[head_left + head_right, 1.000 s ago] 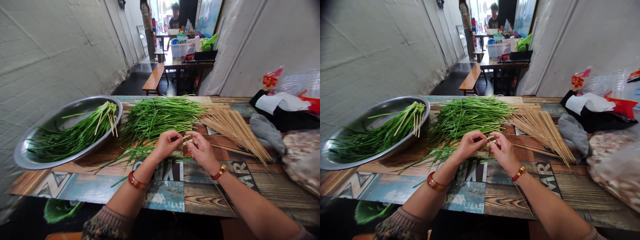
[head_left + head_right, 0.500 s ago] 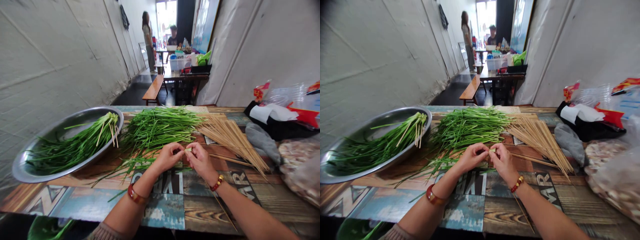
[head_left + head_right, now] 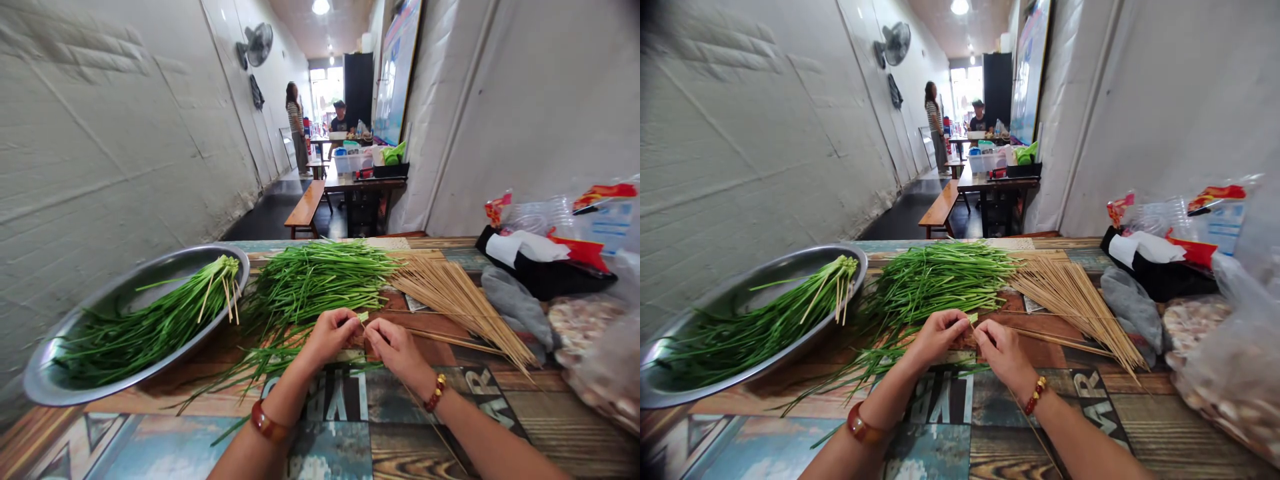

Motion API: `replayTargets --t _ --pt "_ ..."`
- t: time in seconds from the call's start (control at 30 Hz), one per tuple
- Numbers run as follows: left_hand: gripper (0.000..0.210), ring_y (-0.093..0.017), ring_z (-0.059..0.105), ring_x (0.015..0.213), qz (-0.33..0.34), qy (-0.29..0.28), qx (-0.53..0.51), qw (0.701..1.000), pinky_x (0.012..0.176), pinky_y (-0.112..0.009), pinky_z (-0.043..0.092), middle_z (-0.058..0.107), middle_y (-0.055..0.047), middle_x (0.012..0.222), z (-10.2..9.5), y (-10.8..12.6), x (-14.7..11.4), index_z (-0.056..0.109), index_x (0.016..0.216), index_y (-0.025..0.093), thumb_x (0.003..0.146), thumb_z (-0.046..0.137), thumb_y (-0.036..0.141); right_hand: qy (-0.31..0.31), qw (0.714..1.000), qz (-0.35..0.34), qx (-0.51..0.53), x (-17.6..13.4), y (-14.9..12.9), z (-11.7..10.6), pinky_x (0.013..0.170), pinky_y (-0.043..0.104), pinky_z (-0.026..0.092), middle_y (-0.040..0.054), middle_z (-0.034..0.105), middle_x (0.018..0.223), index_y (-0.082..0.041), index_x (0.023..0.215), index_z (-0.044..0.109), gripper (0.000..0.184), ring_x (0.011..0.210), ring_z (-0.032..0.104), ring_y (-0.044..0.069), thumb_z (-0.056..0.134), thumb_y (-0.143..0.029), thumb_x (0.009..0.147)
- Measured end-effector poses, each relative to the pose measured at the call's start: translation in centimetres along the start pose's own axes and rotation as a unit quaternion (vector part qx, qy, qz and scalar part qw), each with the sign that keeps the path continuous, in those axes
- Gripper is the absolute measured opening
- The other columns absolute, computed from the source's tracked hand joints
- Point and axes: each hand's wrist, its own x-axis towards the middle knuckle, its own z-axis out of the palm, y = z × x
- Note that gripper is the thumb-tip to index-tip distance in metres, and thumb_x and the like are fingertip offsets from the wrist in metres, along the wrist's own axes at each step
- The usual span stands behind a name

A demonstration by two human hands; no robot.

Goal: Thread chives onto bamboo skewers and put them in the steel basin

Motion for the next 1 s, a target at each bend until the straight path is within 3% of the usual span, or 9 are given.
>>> replayTargets --t 0.23,0.43,0.57,0.67,0.77,0.83,0.93,1.0 --pt "0.042 -0.006 0.04 0.045 -0.009 -0.021 -0.028 0.999 0.045 -0.018 0.03 0.05 0.002 0.049 0.3 0.1 -0.1 0.058 0.059 0.012 0.077 0.061 0.049 0.022 0.998 -0.026 -0.061 -0.3 -0.2 -0.1 0.055 0.024 0.036 -0.0025 0.051 0.057 -0.02 0.068 0.052 0.028 0.053 0.048 0.012 0.043 -0.032 0.092" --pt "0.039 -0.006 0.04 0.046 -0.004 -0.027 0.031 0.999 0.046 -0.019 0.031 0.053 0.001 0.05 1.0 -0.3 -0.3 0.057 0.055 0.012 0.08 0.056 0.042 0.047 0.996 -0.033 -0.068 -0.4 0.1 0.1 0.053 0.024 0.035 -0.002 0.053 0.055 -0.021 0.065 0.052 0.03 0.051 0.048 0.012 0.046 -0.034 0.091" --pt "0.036 -0.007 0.043 0.049 0.014 -0.03 0.065 0.997 0.048 -0.019 0.034 0.054 0.001 0.051 1.1 -0.2 -0.3 0.058 0.056 0.012 0.083 0.053 0.035 0.008 0.999 0.038 0.005 -0.3 0.6 0.1 0.045 0.023 0.036 -0.0025 0.053 0.052 -0.02 0.064 0.051 0.033 0.044 0.047 0.01 0.047 -0.04 0.09" --pt "0.033 -0.008 0.048 0.051 0.043 -0.037 0.115 0.992 0.05 -0.019 0.036 0.057 0.001 0.054 0.8 -0.2 -0.2 0.062 0.062 0.012 0.085 0.051 0.031 -0.016 0.989 0.098 0.111 -0.1 0.7 0.2 0.039 0.021 0.035 -0.0049 0.056 0.056 -0.02 0.081 0.051 0.028 0.038 0.047 0.009 0.05 -0.047 0.087" --pt "0.029 -0.011 0.055 0.06 0.086 -0.043 0.204 0.974 0.057 -0.02 0.041 0.064 -0.001 0.063 0.0 -0.6 0.1 0.068 0.069 0.013 0.086 0.051 0.029 -0.011 0.979 0.116 0.168 0.1 0.7 0.2 0.038 0.02 0.037 -0.007 0.056 0.057 -0.02 0.096 0.048 0.032 0.038 0.049 0.009 0.057 -0.047 0.083" --pt "0.026 -0.014 0.06 0.069 0.116 0.002 0.262 0.958 0.065 -0.023 0.044 0.068 -0.004 0.073 -0.8 -1.0 0.4 0.071 0.077 0.014 0.087 0.052 0.028 -0.008 0.979 0.116 0.165 0.2 0.7 0.2 0.039 0.02 0.038 -0.0063 0.056 0.057 -0.018 0.095 0.05 0.031 0.039 0.05 0.009 0.057 -0.045 0.082" --pt "0.023 -0.017 0.063 0.084 0.144 0.132 0.332 0.923 0.078 -0.028 0.047 0.07 -0.007 0.092 -2.1 -1.5 1.0 0.071 0.095 0.016 0.089 0.05 0.025 0.001 0.98 0.116 0.163 0.3 0.6 0.0 0.04 0.02 0.038 -0.0055 0.056 0.056 -0.017 0.09 0.053 0.028 0.04 0.049 0.008 0.057 -0.044 0.082" --pt "0.023 -0.019 0.061 0.093 0.158 0.174 0.389 0.891 0.085 -0.032 0.047 0.069 -0.009 0.102 -2.8 -1.8 1.3 0.069 0.103 0.017 0.089 0.051 0.022 0.0 0.978 0.117 0.171 0.3 0.7 0.0 0.04 0.02 0.038 -0.0057 0.056 0.056 -0.017 0.091 0.053 0.028 0.04 0.049 0.008 0.057 -0.044 0.082"
